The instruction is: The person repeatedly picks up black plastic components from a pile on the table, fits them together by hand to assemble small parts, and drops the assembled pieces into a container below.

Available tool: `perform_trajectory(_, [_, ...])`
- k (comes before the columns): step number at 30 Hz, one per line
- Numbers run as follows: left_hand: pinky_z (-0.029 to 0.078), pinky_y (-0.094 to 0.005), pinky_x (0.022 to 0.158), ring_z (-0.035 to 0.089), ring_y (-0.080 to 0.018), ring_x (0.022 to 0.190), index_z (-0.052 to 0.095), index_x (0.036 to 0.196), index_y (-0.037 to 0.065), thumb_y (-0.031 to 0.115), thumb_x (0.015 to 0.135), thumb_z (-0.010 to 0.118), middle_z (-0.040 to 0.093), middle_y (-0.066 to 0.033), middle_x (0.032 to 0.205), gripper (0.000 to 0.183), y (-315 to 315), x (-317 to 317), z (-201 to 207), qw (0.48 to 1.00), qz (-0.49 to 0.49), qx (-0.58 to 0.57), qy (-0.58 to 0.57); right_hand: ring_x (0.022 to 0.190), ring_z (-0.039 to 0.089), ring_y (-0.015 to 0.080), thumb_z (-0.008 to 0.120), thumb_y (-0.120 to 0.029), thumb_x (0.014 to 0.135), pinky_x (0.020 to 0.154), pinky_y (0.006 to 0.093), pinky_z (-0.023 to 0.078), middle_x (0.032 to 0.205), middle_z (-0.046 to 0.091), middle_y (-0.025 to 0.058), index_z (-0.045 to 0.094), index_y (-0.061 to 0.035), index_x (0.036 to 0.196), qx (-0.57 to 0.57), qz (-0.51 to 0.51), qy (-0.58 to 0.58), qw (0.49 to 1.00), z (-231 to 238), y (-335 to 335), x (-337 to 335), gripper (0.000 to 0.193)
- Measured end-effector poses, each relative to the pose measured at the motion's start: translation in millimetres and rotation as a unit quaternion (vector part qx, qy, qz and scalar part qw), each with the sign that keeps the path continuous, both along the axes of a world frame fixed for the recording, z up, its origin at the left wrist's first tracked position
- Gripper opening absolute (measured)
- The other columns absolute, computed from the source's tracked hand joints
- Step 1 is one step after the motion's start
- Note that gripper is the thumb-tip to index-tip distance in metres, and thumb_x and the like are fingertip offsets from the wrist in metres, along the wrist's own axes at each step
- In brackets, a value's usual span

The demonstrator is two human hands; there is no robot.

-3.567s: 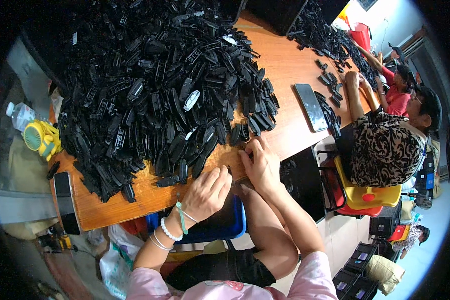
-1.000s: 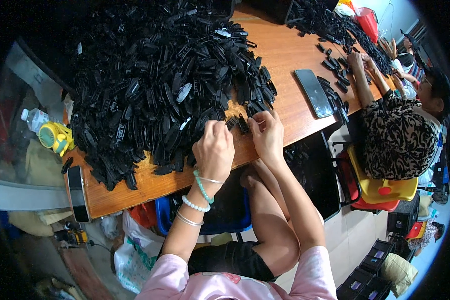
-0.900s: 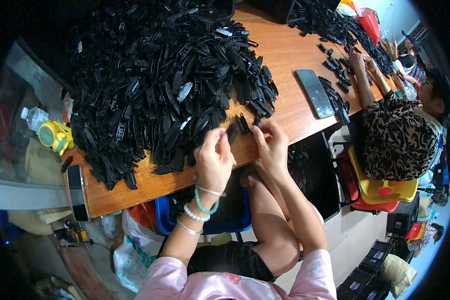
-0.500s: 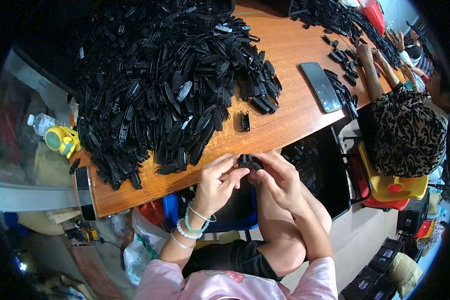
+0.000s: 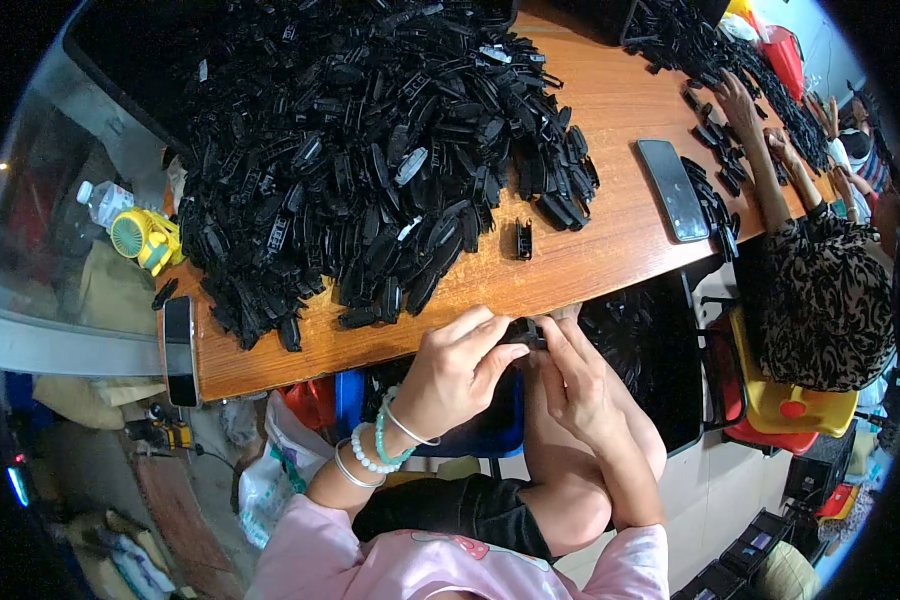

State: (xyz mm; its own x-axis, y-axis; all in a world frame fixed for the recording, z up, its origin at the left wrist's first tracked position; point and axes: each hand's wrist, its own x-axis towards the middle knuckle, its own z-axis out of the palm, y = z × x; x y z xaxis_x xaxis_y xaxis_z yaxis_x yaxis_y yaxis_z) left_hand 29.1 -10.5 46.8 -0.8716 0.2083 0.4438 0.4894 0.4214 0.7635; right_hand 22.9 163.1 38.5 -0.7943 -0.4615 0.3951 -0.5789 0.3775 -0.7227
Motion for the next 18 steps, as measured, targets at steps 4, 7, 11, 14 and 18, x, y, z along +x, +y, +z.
perform_trajectory(4, [0.044,-0.0218,0.053,0.055,-0.0092,0.066,0.059,0.094,-0.011,0.005,0.087,0.06,0.057,-0.0086,0.081,0.018,8,6,-8,0.98,0.019,0.106,-0.165,0.091,0.056,0.0376,0.058,0.009,0.077,0.08,0.0382,0.047,0.102,0.052,0.0224,0.049,0.0049,0.123,-0.029,-0.03,0.056,0.998,-16,-10,4,0.047])
perform_trajectory(7, [0.042,-0.0183,0.053,0.053,-0.0071,0.066,0.06,0.106,-0.009,0.005,0.086,0.06,0.057,-0.0067,0.092,0.024,8,7,-19,0.943,0.039,0.245,-0.224,0.092,0.057,0.025,0.062,0.005,0.079,0.078,0.0306,0.047,0.107,0.053,0.0163,0.053,0.0039,0.118,-0.105,-0.055,-0.057,0.991,-19,-9,6,0.041])
perform_trajectory(11, [0.038,-0.0175,0.049,0.049,-0.0044,0.058,0.063,0.109,-0.003,0.008,0.086,0.063,0.057,-0.0031,0.087,0.026,2,14,-15,0.882,-0.013,0.358,-0.305,0.088,0.055,0.0143,0.063,0.003,0.081,0.077,0.0243,0.045,0.099,0.055,0.0098,0.057,0.0058,0.103,-0.29,-0.037,-0.261,0.92,-19,-2,7,0.023])
perform_trajectory(14, [0.038,-0.0174,0.048,0.05,-0.005,0.056,0.063,0.109,-0.003,0.01,0.087,0.062,0.058,-0.0031,0.087,0.025,1,10,-20,0.848,-0.068,0.4,-0.34,0.08,0.056,0.0136,0.063,0.003,0.081,0.073,0.0245,0.046,0.088,0.057,0.0084,0.059,0.006,0.094,-0.288,-0.031,-0.267,0.919,-16,1,4,0.014])
perform_trajectory(18, [0.04,-0.0177,0.05,0.053,-0.0061,0.056,0.066,0.103,-0.002,0.022,0.091,0.058,0.061,-0.002,0.078,0.027,3,-12,-20,0.908,-0.074,0.273,-0.31,0.074,0.056,0.012,0.063,0.003,0.081,0.068,0.024,0.046,0.088,0.057,0.0078,0.06,0.0052,0.097,-0.255,-0.046,-0.296,0.919,-20,13,-4,0.016])
